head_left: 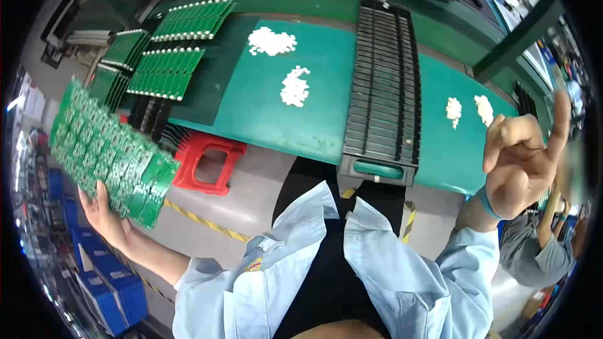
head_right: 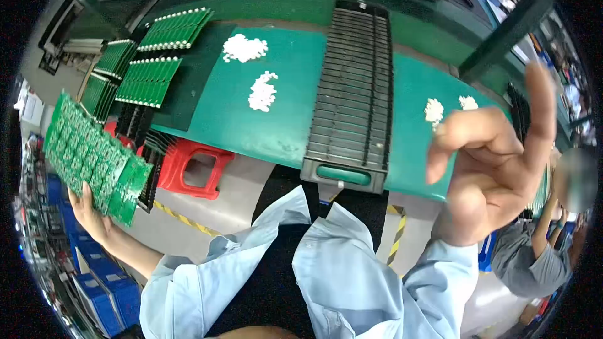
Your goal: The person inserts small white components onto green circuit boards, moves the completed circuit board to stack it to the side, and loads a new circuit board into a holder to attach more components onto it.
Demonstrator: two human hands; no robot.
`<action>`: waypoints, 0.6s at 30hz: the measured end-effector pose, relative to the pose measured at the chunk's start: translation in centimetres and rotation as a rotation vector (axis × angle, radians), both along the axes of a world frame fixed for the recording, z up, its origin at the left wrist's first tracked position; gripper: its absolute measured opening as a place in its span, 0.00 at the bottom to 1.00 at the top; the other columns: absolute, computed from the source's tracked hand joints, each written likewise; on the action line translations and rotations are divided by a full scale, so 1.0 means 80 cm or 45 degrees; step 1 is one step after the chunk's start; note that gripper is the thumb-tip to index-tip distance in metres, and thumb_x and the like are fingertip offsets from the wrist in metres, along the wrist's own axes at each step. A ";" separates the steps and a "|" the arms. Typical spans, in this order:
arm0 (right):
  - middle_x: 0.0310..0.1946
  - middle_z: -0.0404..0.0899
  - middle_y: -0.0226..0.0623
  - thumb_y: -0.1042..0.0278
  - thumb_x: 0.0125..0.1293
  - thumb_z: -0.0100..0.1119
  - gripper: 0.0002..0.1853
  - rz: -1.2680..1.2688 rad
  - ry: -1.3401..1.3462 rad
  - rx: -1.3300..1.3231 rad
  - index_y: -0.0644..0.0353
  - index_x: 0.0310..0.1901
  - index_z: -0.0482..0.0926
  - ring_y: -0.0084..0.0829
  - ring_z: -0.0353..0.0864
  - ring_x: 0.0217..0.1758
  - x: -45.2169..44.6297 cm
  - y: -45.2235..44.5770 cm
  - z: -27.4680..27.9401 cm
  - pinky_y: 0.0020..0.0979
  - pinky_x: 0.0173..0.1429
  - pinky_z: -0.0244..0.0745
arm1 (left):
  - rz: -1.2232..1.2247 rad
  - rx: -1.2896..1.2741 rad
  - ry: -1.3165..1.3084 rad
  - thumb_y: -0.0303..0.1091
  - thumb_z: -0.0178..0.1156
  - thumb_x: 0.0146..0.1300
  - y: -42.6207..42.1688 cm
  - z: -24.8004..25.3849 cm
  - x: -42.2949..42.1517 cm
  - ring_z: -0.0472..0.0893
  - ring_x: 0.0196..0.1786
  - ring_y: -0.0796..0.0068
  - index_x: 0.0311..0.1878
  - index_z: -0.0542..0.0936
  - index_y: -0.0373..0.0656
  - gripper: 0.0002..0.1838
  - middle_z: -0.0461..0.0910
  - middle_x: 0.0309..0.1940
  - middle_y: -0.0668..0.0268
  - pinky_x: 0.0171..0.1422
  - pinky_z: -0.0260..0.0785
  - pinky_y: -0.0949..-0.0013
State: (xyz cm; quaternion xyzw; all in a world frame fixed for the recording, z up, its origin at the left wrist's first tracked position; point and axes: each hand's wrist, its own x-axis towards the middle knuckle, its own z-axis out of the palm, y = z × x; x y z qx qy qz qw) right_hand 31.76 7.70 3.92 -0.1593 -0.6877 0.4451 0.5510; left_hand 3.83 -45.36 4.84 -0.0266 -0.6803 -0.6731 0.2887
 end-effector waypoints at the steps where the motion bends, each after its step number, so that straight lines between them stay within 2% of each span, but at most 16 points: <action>1: 0.41 0.81 0.40 0.73 0.66 0.57 0.16 -0.013 0.001 -0.015 0.66 0.55 0.74 0.21 0.74 0.32 0.013 -0.004 0.001 0.20 0.37 0.72 | -0.188 0.011 -0.035 0.23 0.60 0.61 0.041 0.008 -0.013 0.80 0.44 0.71 0.63 0.67 0.33 0.26 0.78 0.50 0.54 0.49 0.73 0.76; 4: 0.41 0.81 0.40 0.72 0.65 0.58 0.17 -0.016 0.003 -0.043 0.66 0.55 0.73 0.21 0.75 0.32 0.025 0.025 0.009 0.21 0.37 0.72 | -0.715 0.055 -0.151 0.20 0.56 0.61 0.174 0.030 -0.049 0.80 0.45 0.71 0.63 0.66 0.34 0.25 0.78 0.50 0.55 0.52 0.70 0.75; 5: 0.40 0.81 0.40 0.72 0.65 0.58 0.18 0.010 0.013 -0.013 0.66 0.56 0.73 0.22 0.75 0.32 0.020 0.029 0.011 0.21 0.38 0.72 | -0.777 -0.032 -0.217 0.20 0.56 0.60 0.221 0.033 -0.060 0.80 0.44 0.70 0.62 0.66 0.34 0.25 0.78 0.50 0.54 0.51 0.72 0.74; 7: 0.40 0.81 0.41 0.72 0.65 0.58 0.19 0.079 0.068 0.099 0.66 0.56 0.73 0.22 0.75 0.33 0.044 0.048 0.005 0.21 0.38 0.72 | -1.142 0.139 -0.201 0.19 0.58 0.59 0.303 0.027 -0.077 0.81 0.44 0.69 0.62 0.66 0.33 0.26 0.77 0.50 0.52 0.49 0.74 0.73; 9: 0.40 0.80 0.41 0.71 0.65 0.59 0.19 0.145 0.079 0.151 0.67 0.57 0.72 0.22 0.75 0.33 0.046 0.071 0.011 0.21 0.38 0.72 | -1.339 0.207 -0.293 0.18 0.60 0.56 0.387 0.015 -0.089 0.82 0.44 0.67 0.63 0.65 0.32 0.29 0.78 0.50 0.51 0.49 0.75 0.73; 13: 0.40 0.80 0.41 0.71 0.64 0.60 0.21 0.260 0.100 0.279 0.67 0.58 0.71 0.23 0.76 0.33 0.069 0.129 0.023 0.21 0.38 0.73 | -1.621 0.255 -0.516 0.14 0.59 0.54 0.521 -0.027 -0.109 0.82 0.42 0.65 0.62 0.66 0.30 0.30 0.78 0.47 0.50 0.50 0.76 0.69; 15: 0.39 0.80 0.42 0.70 0.64 0.60 0.22 0.298 0.082 0.269 0.67 0.58 0.70 0.23 0.76 0.33 0.058 0.122 0.030 0.21 0.38 0.73 | -1.639 0.202 -0.634 0.14 0.58 0.54 0.573 -0.050 -0.134 0.82 0.42 0.65 0.62 0.66 0.30 0.30 0.79 0.47 0.50 0.50 0.77 0.69; 18: 0.39 0.80 0.42 0.69 0.63 0.61 0.23 0.321 0.005 0.177 0.67 0.59 0.70 0.24 0.76 0.34 0.034 0.110 0.047 0.21 0.38 0.73 | -1.835 0.239 -0.670 0.13 0.58 0.55 0.619 -0.086 -0.137 0.82 0.42 0.64 0.60 0.67 0.30 0.27 0.79 0.46 0.51 0.49 0.77 0.68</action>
